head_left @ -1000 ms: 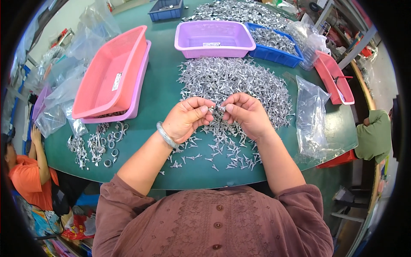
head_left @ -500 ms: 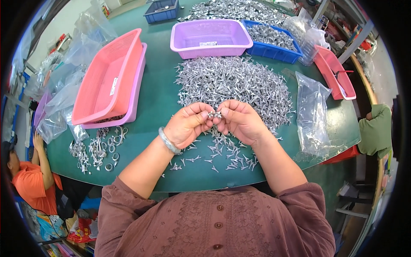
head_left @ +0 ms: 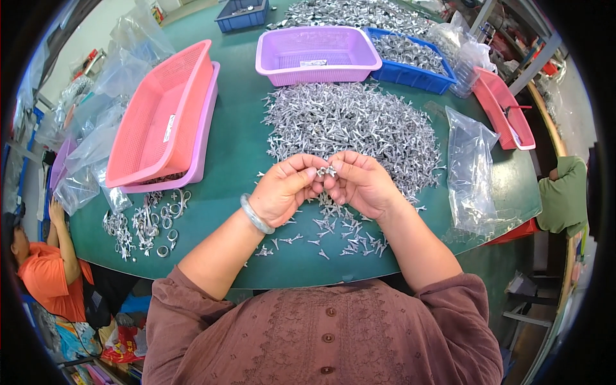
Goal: The person sorts and handles small metal pieces by hand on a workbench, holds a mobile phone inside a plastic bag with another worker, and sorts through metal pieces on the table.
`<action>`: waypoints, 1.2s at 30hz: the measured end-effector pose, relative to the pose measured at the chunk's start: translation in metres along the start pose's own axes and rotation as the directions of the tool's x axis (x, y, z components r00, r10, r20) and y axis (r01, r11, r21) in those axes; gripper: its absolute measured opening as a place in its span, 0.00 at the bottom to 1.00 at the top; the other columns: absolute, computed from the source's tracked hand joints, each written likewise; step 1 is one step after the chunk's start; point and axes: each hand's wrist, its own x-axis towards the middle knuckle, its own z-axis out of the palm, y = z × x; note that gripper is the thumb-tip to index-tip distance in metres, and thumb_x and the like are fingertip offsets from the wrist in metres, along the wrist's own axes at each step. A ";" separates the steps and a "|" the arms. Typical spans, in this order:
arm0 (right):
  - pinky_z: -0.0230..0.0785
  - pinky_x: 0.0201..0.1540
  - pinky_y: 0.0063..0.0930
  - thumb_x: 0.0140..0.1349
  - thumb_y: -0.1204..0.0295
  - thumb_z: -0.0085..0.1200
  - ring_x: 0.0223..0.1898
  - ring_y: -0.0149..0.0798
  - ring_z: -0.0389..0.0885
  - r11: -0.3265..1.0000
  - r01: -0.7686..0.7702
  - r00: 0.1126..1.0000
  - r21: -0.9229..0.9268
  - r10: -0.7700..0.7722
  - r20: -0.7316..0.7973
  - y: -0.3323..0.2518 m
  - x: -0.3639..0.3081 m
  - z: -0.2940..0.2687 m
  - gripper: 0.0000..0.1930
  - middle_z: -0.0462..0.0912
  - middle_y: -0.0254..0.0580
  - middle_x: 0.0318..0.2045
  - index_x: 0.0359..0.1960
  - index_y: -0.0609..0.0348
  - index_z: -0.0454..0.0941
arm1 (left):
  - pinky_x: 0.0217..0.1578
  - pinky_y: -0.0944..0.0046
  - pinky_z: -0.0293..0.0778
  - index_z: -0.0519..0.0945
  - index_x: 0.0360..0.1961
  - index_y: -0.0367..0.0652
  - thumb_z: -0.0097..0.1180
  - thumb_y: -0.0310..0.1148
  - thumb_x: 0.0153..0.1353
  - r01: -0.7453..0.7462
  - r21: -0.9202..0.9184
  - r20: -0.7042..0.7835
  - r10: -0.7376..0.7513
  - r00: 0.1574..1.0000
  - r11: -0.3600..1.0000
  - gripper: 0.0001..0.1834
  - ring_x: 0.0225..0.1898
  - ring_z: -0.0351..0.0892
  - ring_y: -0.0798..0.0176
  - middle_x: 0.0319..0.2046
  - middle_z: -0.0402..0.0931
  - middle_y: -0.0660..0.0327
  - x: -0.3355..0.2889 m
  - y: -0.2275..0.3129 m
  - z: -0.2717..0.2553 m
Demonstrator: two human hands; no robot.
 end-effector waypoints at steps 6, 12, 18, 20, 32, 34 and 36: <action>0.66 0.21 0.17 0.61 0.71 0.48 0.20 0.28 0.76 0.999 0.027 0.996 -0.047 -0.031 -0.083 0.003 0.002 -0.001 0.04 0.78 0.36 0.22 0.34 0.57 0.72 | 0.37 0.74 0.71 0.71 0.45 0.40 0.47 0.27 0.61 0.033 0.055 -0.077 -0.029 0.997 0.998 0.11 0.31 0.72 0.73 0.33 0.74 0.63 0.000 -0.001 0.010; 0.68 0.23 0.19 0.62 0.73 0.46 0.22 0.29 0.76 0.987 0.074 0.992 -0.142 -0.087 -0.089 0.005 0.000 0.006 0.05 0.78 0.38 0.23 0.36 0.59 0.70 | 0.34 0.74 0.70 0.72 0.40 0.41 0.49 0.29 0.61 0.010 0.118 -0.112 0.004 0.994 0.993 0.07 0.30 0.71 0.74 0.31 0.74 0.65 0.002 -0.008 0.001; 0.71 0.28 0.23 0.62 0.75 0.43 0.27 0.33 0.78 0.973 0.154 0.988 -0.174 -0.150 0.038 0.003 -0.004 0.006 0.06 0.79 0.43 0.28 0.40 0.63 0.69 | 0.35 0.72 0.71 0.72 0.40 0.41 0.47 0.29 0.62 0.022 0.053 -0.074 -0.018 0.997 0.998 0.07 0.29 0.71 0.72 0.29 0.73 0.65 0.004 -0.005 -0.001; 0.72 0.30 0.24 0.62 0.76 0.43 0.29 0.33 0.79 0.965 0.174 0.984 -0.197 -0.165 0.061 0.002 -0.006 0.006 0.07 0.79 0.44 0.29 0.40 0.63 0.69 | 0.35 0.71 0.71 0.72 0.40 0.40 0.46 0.29 0.63 0.032 0.049 -0.071 -0.029 0.997 0.998 0.07 0.29 0.71 0.72 0.29 0.73 0.65 0.004 -0.005 0.001; 0.71 0.30 0.20 0.61 0.79 0.44 0.29 0.28 0.77 0.885 0.229 0.973 -0.405 -0.215 0.081 0.001 -0.010 0.010 0.07 0.79 0.40 0.29 0.41 0.65 0.70 | 0.40 0.65 0.74 0.72 0.43 0.39 0.42 0.28 0.64 0.041 0.033 0.006 -0.041 0.999 0.999 0.09 0.33 0.75 0.67 0.30 0.74 0.61 0.001 0.000 0.006; 0.70 0.30 0.18 0.60 0.79 0.45 0.28 0.26 0.76 0.867 0.233 0.972 -0.441 -0.217 0.086 0.001 -0.011 0.009 0.07 0.79 0.39 0.28 0.40 0.65 0.70 | 0.42 0.63 0.73 0.72 0.43 0.38 0.41 0.31 0.64 0.130 -0.047 -0.056 -0.132 0.990 0.990 0.11 0.35 0.75 0.64 0.32 0.74 0.59 0.002 0.000 0.009; 0.69 0.29 0.18 0.60 0.79 0.46 0.28 0.25 0.75 0.813 0.248 0.968 -0.527 -0.226 0.107 0.002 -0.011 0.009 0.07 0.79 0.38 0.28 0.41 0.65 0.70 | 0.41 0.62 0.71 0.73 0.42 0.37 0.40 0.34 0.64 0.171 -0.073 -0.072 -0.177 0.982 0.982 0.13 0.35 0.74 0.62 0.33 0.74 0.58 0.001 0.001 0.010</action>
